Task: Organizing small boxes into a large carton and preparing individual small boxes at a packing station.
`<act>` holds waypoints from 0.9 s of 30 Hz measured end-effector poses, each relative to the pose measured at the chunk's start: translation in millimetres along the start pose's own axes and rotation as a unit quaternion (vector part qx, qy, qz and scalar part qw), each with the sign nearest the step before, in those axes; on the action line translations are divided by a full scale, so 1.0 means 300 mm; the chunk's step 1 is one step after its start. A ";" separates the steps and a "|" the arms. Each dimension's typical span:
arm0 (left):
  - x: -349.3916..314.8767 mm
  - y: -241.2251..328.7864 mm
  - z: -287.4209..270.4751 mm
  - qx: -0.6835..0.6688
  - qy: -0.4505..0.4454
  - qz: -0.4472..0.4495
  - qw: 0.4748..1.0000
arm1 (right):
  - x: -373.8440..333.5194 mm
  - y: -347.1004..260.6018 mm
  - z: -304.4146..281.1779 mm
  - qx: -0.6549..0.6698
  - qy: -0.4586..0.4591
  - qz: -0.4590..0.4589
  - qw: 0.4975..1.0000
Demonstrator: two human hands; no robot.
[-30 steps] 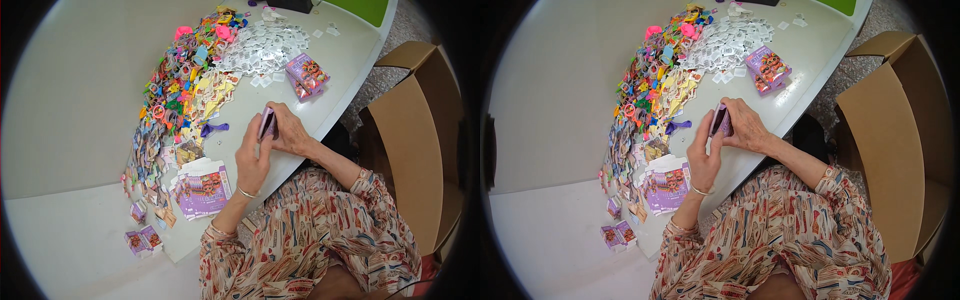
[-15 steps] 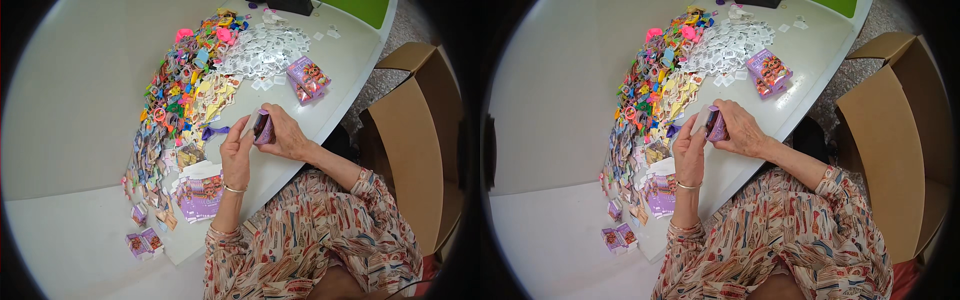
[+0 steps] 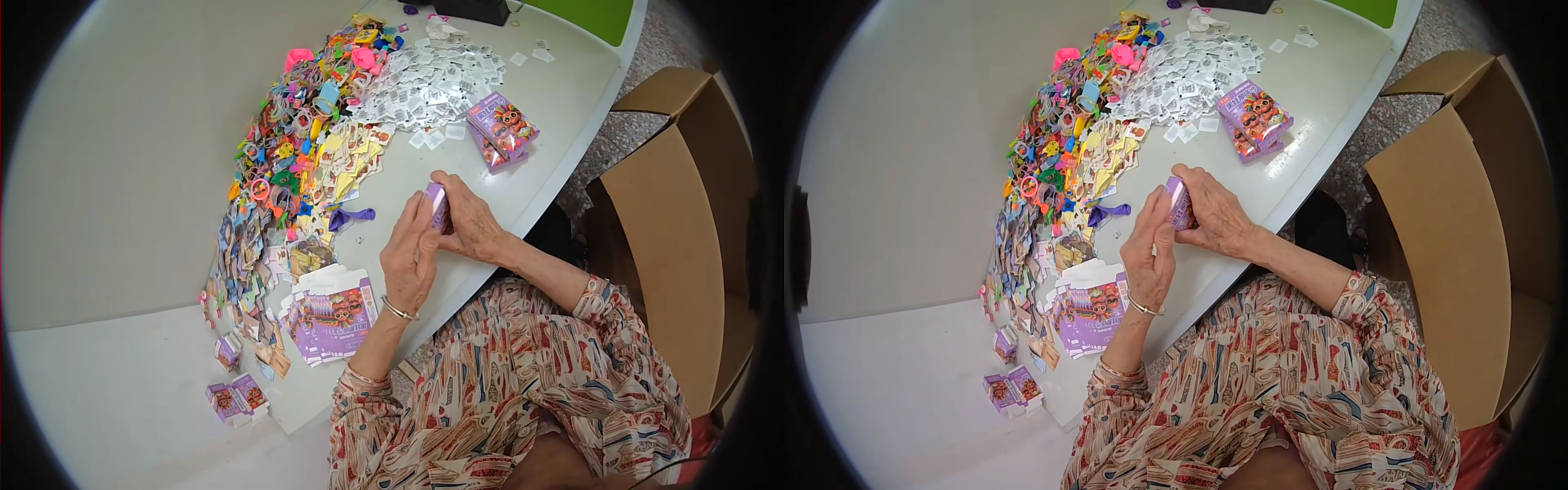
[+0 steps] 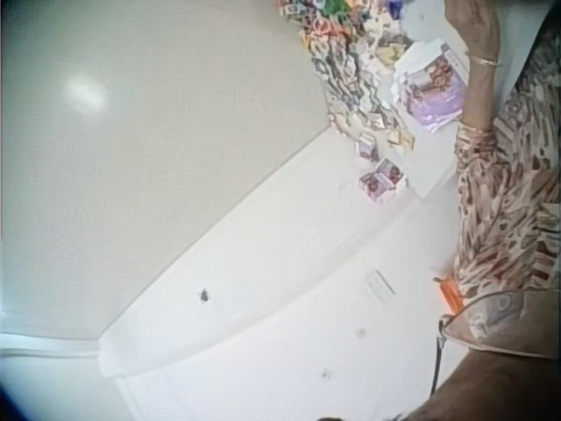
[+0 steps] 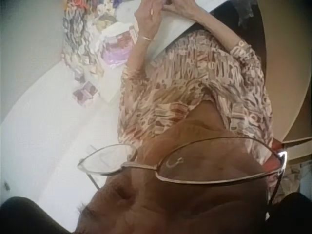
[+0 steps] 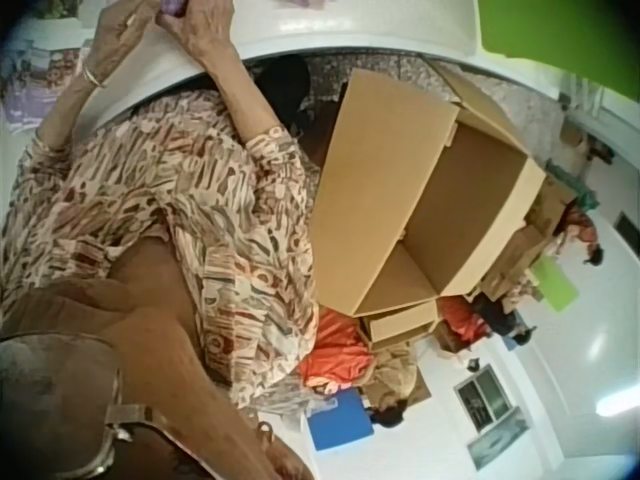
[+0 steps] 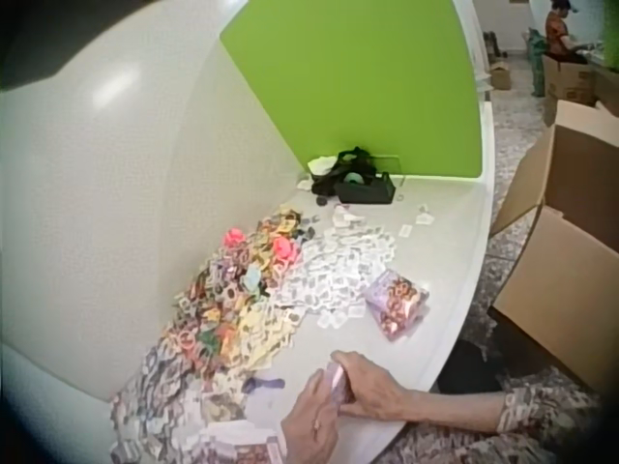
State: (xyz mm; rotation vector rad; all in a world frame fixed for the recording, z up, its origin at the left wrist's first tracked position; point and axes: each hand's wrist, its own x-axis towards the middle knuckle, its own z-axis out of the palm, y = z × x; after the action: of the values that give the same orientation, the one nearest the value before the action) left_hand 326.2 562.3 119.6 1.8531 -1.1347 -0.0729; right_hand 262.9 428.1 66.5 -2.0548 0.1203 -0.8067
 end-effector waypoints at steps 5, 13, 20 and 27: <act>0.003 0.018 0.018 0.075 0.022 0.050 0.996 | -0.010 0.019 0.008 0.017 -0.006 0.006 1.000; 0.051 0.066 0.028 -0.013 0.052 -0.096 0.994 | -0.008 0.008 0.005 -0.007 0.012 0.002 1.000; 0.025 0.043 0.054 0.120 0.072 0.041 0.989 | -0.013 0.009 0.007 -0.072 0.013 -0.015 0.997; 0.011 0.039 0.054 0.070 0.036 0.019 0.997 | -0.017 0.028 -0.010 -0.001 0.001 0.006 1.000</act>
State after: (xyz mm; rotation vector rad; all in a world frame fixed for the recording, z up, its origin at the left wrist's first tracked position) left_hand 312.5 547.3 120.3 1.9395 -1.1488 0.0975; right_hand 258.9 422.8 58.5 -2.0537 0.1353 -0.8014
